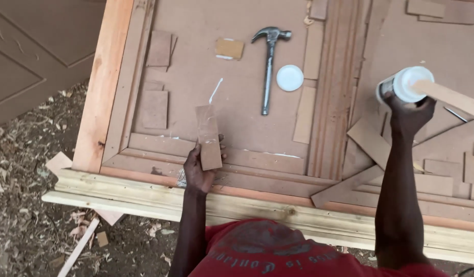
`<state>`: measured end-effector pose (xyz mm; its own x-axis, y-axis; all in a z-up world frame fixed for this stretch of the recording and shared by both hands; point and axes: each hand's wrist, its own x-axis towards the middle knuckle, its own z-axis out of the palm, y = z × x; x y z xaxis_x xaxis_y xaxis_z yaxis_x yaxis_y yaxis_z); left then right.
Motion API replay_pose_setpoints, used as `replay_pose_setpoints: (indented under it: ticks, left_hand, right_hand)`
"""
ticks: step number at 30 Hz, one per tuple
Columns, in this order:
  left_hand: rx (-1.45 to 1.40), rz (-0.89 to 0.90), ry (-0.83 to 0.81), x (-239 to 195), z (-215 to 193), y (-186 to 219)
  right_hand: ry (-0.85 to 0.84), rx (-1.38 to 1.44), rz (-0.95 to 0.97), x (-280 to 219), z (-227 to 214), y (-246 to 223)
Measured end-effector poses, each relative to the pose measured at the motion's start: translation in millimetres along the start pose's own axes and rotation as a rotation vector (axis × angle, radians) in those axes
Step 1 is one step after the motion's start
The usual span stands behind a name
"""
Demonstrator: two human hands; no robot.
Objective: The person assembles a wooden frame by applying glue to small wooden pieces and attaching them to a larger board using a hammer and nails. They repeatedly pick up pieces, apply adhesive, position them, and hammer nails to secure the structure.
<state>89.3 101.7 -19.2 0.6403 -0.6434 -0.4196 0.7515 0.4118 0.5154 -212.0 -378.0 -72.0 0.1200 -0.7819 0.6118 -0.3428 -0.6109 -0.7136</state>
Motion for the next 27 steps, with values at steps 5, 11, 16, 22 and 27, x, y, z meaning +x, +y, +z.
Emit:
replay_pose_setpoints:
  ticks: [5, 11, 16, 22, 27]
  left_hand:
    - [-0.134, -0.075, 0.060, 21.4, -26.9, -15.6]
    - [-0.223, -0.130, 0.013, 25.1, -28.4, -17.1]
    - [-0.220, -0.103, -0.065, 12.6, -16.6, -7.0]
    - [-0.124, -0.171, 0.014, 0.6, -11.5, -12.5]
    - [-0.137, -0.203, -0.010, -18.1, 11.8, -18.4]
  right_hand:
    - [-0.321, 0.119, 0.194, -72.6, 27.7, -108.0]
    - [-0.583, 0.189, 0.349, -162.3, 101.0, -156.2]
    - [-0.627, 0.191, 0.389, -157.4, 106.7, -207.3]
    - [-1.370, -0.264, 0.543, -86.3, 25.7, -321.4]
    - [-0.746, -0.219, -0.456, -40.6, 20.4, -286.8]
